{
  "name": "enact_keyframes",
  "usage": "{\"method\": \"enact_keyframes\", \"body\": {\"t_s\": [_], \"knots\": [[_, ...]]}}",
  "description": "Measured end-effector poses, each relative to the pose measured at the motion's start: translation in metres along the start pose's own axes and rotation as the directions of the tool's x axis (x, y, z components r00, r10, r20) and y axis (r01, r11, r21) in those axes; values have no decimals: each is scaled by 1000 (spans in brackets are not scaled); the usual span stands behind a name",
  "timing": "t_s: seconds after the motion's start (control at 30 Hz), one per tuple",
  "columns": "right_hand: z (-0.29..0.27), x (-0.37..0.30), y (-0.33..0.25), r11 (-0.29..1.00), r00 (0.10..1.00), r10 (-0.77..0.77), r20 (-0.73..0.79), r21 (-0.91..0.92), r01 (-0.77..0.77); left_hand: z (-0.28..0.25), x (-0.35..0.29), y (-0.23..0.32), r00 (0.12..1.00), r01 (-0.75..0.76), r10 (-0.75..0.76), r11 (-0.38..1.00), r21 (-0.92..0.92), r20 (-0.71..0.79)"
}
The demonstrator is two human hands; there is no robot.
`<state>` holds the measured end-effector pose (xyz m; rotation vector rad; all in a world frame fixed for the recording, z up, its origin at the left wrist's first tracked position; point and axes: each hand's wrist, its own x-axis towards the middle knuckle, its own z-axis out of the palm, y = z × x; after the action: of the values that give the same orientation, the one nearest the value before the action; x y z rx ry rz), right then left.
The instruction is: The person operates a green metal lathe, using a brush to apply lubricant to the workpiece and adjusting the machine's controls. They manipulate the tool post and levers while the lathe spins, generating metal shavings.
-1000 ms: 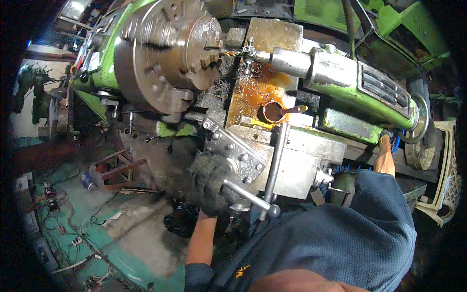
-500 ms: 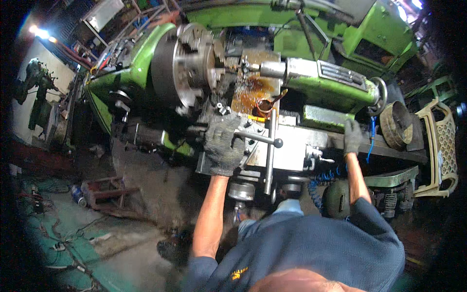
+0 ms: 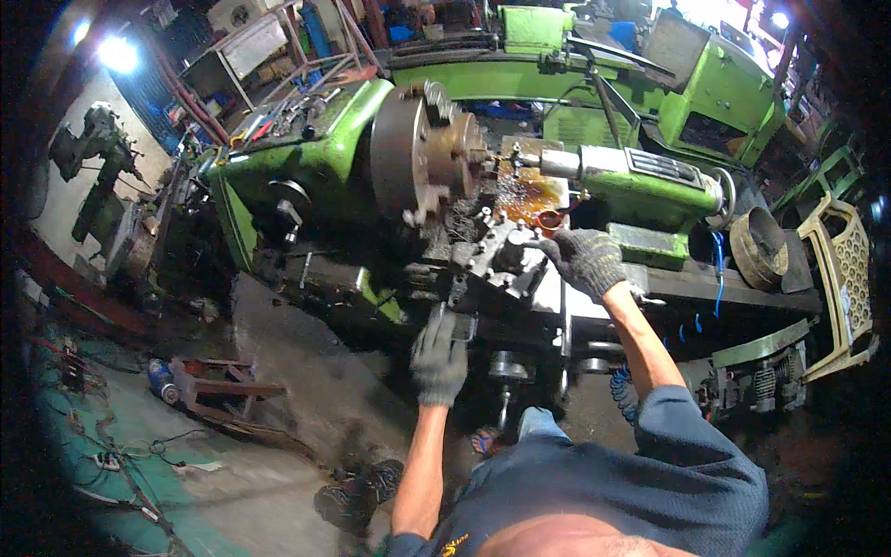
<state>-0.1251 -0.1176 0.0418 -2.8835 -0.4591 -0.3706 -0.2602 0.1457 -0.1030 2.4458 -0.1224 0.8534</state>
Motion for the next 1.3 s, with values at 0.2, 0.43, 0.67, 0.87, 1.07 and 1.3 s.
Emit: {"method": "enact_keyframes", "body": {"t_s": [0.2, 0.43, 0.67, 0.87, 1.07, 1.3], "knots": [[1, 2, -1, 999, 1000, 10, 21, 43, -11, 6, -325, -200, 487, 583, -703, 704, 406, 519], [9, 0, -1, 993, 993, 113, 32, 12, -113, -45, -339, -186, 16, 625, -811, 465, 627, 585], [9, -1, -10, 984, 984, 177, -2, 15, -177, -61, -321, -223, 44, 682, -815, 447, 580, 577], [-3, 7, -26, 956, 955, 293, 46, -39, -292, -52, -261, -316, 125, 867, -834, 355, 350, 537], [1, 17, -41, 892, 891, 452, 35, -34, -451, 3, -153, -415, -58, 879, -675, -384, -283, 736], [1, 29, -34, 770, 770, 628, 117, -236, -592, 68, -77, -475, -246, -179, -167, -960, -214, 955]]}}
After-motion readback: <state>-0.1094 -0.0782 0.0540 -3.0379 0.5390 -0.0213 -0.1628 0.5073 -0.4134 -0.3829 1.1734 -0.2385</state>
